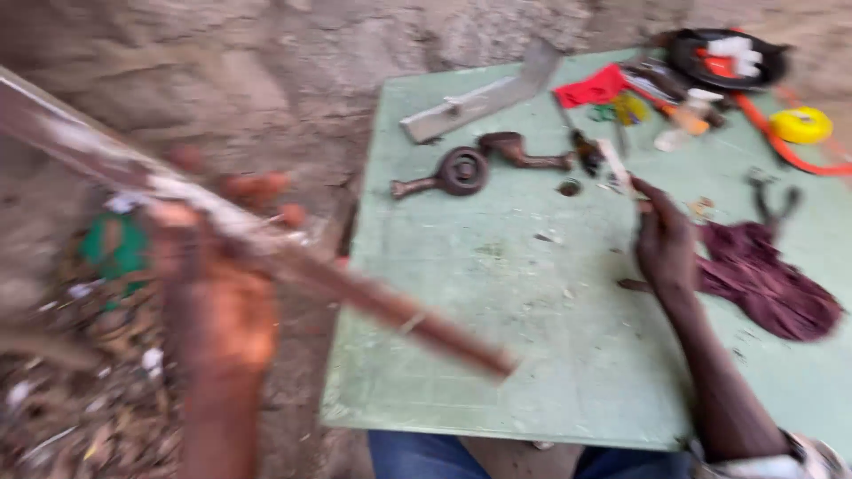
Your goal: Polishing a long metal bar using a toothbrush and a small abrasive pad on a workbench.
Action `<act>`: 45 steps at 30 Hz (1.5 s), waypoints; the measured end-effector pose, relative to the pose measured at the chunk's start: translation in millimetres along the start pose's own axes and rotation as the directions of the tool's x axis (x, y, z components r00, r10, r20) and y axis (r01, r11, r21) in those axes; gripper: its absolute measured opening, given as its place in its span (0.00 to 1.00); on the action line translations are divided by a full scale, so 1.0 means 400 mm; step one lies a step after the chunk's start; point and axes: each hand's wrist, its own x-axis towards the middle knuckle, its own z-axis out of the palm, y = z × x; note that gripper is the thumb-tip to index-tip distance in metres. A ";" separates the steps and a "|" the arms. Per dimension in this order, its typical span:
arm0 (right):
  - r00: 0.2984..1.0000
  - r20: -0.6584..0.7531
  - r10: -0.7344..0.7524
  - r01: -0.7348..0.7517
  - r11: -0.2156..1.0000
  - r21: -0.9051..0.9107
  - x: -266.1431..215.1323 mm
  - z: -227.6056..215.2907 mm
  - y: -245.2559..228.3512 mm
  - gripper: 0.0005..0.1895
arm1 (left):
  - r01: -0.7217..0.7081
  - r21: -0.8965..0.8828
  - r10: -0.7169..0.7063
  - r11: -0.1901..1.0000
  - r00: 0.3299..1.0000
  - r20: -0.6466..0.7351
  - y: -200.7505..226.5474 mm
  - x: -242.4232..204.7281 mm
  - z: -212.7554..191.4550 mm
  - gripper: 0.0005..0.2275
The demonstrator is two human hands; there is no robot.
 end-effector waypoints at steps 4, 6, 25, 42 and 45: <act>0.997 -0.063 0.036 -0.030 0.994 0.103 -0.008 -0.027 -0.061 0.19 | 0.252 -0.129 -0.273 0.959 0.946 -0.177 -0.059 -0.081 0.037 0.29; 0.997 -0.069 0.032 -0.022 0.991 0.131 -0.009 -0.024 -0.078 0.19 | 0.225 -0.224 -0.265 0.948 0.950 -0.167 -0.155 -0.134 -0.008 0.25; 0.796 0.496 0.348 -0.339 0.934 -0.111 -0.134 0.127 -0.372 0.15 | 0.612 -0.071 -0.612 0.788 0.790 0.028 -0.413 -0.404 -0.072 0.24; 0.818 0.514 0.259 -0.179 0.963 -0.200 -0.160 0.143 -0.222 0.12 | -0.096 0.953 -0.536 -0.287 0.841 -0.077 -0.037 -0.515 -0.511 0.23; 0.854 0.505 0.127 -0.063 0.988 -0.142 -0.164 0.111 -0.249 0.14 | -0.080 0.942 -0.539 -0.326 0.835 -0.115 -0.031 -0.520 -0.489 0.09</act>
